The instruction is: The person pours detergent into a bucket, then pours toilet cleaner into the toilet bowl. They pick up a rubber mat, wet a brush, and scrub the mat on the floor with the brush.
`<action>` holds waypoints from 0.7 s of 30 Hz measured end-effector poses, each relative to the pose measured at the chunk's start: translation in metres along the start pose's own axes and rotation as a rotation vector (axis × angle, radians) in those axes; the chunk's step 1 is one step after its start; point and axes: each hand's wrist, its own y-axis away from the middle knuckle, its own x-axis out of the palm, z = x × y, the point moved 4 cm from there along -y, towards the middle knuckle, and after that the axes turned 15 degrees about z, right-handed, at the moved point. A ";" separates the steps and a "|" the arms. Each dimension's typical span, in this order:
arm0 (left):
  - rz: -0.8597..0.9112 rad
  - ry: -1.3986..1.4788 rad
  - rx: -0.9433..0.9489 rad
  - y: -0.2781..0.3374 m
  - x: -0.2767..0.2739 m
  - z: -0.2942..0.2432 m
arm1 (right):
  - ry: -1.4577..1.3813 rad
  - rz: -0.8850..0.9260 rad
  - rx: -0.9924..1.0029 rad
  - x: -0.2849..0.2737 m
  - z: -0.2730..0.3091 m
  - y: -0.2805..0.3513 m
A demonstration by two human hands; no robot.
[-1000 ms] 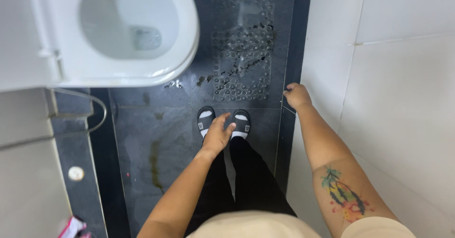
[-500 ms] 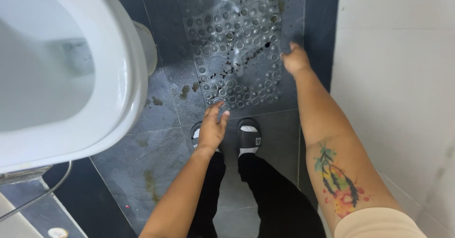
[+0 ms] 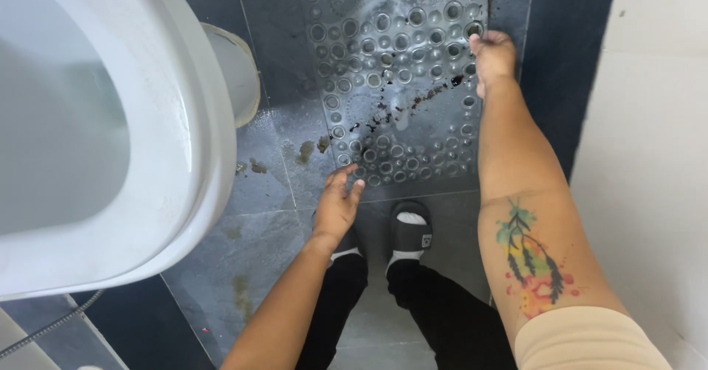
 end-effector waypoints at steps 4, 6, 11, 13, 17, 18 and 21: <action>-0.058 -0.107 0.015 0.028 0.014 0.015 | 0.008 -0.037 -0.169 0.007 0.041 0.039; 0.071 -0.104 -0.040 0.049 0.020 0.003 | 0.001 -0.050 -0.192 0.031 0.081 0.092; 0.139 -0.181 -0.097 0.126 0.009 -0.043 | 0.278 0.003 -0.403 0.064 0.178 0.240; 0.120 -0.230 -0.049 0.153 0.002 -0.065 | 0.378 -0.041 -0.424 0.062 0.204 0.293; 0.096 -0.339 -0.048 0.199 -0.019 -0.104 | 0.385 -0.055 -0.561 0.051 0.226 0.375; 0.080 -0.378 0.021 0.208 -0.021 -0.110 | 0.256 0.009 -0.545 0.048 0.226 0.392; 0.080 -0.418 0.107 0.240 -0.043 -0.156 | -0.034 0.095 -0.339 0.049 0.235 0.448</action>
